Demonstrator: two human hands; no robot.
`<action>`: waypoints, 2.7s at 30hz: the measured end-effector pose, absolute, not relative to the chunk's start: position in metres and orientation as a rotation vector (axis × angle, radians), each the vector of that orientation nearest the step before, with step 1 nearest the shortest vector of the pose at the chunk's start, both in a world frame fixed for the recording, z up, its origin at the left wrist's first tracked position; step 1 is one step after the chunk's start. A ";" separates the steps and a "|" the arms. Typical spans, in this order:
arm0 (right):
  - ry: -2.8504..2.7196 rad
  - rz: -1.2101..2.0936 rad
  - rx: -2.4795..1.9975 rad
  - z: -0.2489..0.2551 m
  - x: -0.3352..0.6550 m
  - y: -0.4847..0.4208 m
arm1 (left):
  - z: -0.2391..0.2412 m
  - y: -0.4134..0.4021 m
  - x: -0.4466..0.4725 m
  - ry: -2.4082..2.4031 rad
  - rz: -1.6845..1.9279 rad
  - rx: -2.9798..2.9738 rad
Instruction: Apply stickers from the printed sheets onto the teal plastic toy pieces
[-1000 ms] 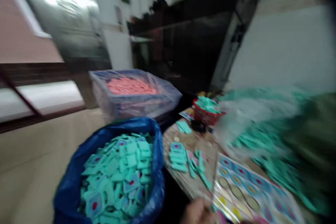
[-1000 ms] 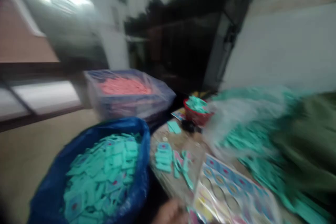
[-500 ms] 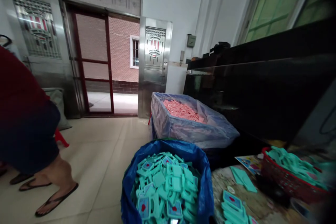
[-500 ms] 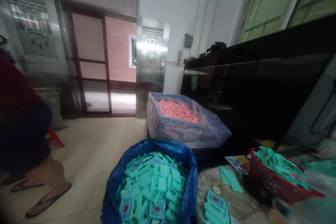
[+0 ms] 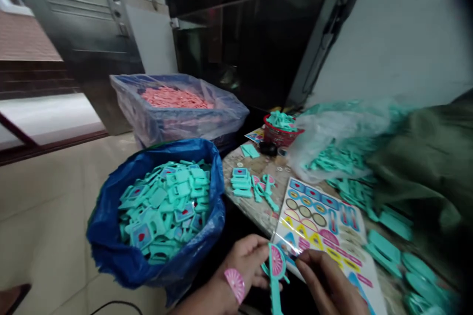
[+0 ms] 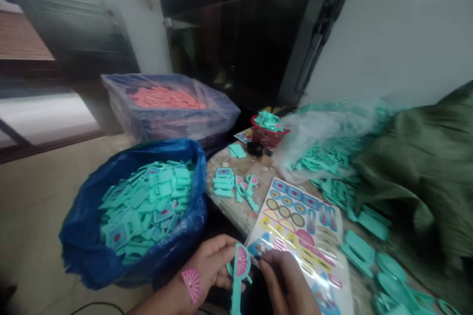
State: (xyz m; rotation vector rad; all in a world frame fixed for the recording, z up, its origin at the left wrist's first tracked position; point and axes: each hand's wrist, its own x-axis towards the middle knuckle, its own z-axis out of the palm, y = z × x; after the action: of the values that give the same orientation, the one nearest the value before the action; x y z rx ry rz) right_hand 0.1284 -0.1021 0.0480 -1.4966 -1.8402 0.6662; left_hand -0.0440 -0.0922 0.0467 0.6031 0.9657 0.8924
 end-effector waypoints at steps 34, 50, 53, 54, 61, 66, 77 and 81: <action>-1.649 0.812 -1.617 0.044 0.128 -0.112 | 0.053 -0.088 -0.036 1.067 0.642 0.942; -2.002 0.466 -1.547 0.045 0.138 -0.120 | 0.044 -0.085 -0.033 0.947 0.551 0.680; -1.960 0.558 -1.516 0.046 0.140 -0.121 | 0.047 -0.084 -0.031 0.953 0.565 0.706; -1.947 0.570 -1.508 0.046 0.141 -0.121 | 0.048 -0.083 -0.031 0.963 0.570 0.718; -2.077 0.182 -1.512 0.042 0.145 -0.121 | 0.048 -0.081 -0.027 1.080 0.595 0.852; -1.983 0.151 -1.494 0.046 0.147 -0.122 | 0.043 -0.079 -0.029 1.161 0.592 0.936; -1.860 0.535 -1.478 0.039 0.141 -0.120 | 0.046 -0.082 -0.029 1.062 0.566 0.903; -1.913 0.527 -1.520 0.041 0.141 -0.118 | 0.044 -0.082 -0.029 1.024 0.556 0.919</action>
State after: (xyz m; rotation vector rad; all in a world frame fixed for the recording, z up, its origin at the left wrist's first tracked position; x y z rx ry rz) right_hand 0.1408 -0.1176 0.0406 -1.5201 -1.9130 0.5269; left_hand -0.0293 -0.0824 0.0436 0.9190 1.0242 0.5556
